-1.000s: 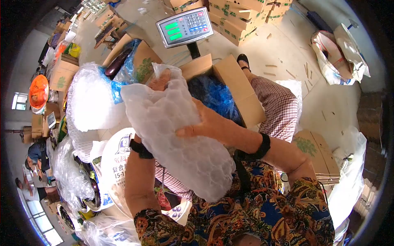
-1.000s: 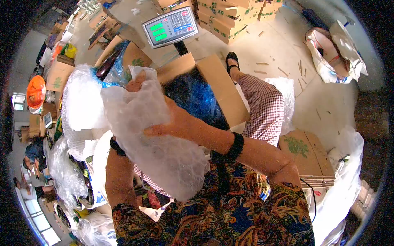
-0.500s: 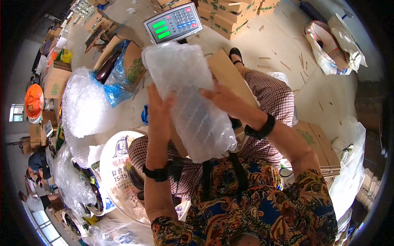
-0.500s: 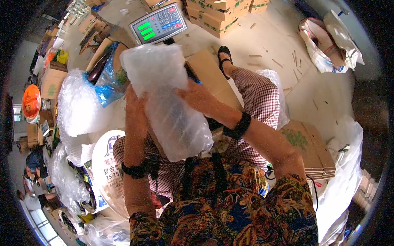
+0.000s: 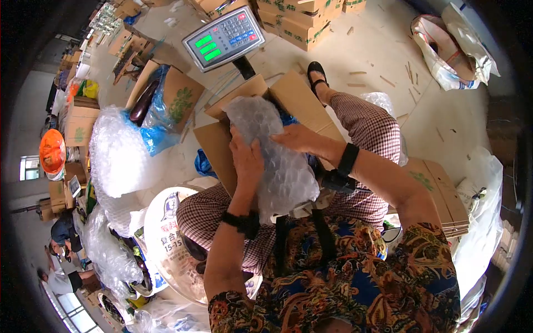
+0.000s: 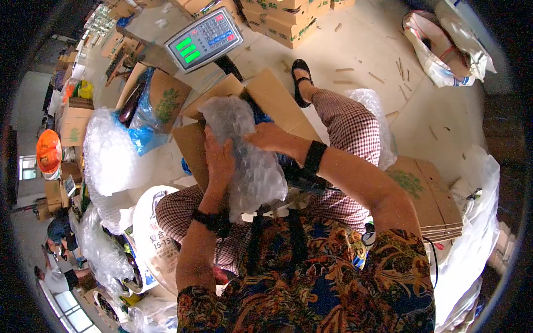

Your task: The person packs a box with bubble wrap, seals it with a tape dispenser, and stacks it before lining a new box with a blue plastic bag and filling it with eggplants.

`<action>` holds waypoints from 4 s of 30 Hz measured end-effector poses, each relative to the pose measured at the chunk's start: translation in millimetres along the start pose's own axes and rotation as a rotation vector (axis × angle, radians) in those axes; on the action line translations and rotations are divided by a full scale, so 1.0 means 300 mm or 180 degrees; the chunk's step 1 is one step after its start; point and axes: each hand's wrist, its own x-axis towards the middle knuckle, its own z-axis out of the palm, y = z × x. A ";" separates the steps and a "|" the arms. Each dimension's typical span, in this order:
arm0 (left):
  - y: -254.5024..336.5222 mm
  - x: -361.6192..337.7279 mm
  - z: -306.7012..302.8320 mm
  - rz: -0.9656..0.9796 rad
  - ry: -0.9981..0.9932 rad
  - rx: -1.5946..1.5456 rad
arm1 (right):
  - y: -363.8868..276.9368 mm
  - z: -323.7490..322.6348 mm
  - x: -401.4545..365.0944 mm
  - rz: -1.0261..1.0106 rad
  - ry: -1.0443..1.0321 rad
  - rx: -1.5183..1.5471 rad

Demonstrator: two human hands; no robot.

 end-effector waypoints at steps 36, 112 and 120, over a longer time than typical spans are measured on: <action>-0.082 0.020 0.182 0.0775 -0.0087 0.1724 | -0.060 0.021 0.100 -0.0383 0.0186 -0.2710; -0.235 -0.056 -0.109 -0.0309 0.0328 -0.1681 | 0.031 0.051 -0.102 0.1747 0.0351 -0.0046; -0.124 0.020 0.036 -0.1157 0.0119 -0.1962 | 0.019 0.030 -0.084 0.2068 0.0382 0.1449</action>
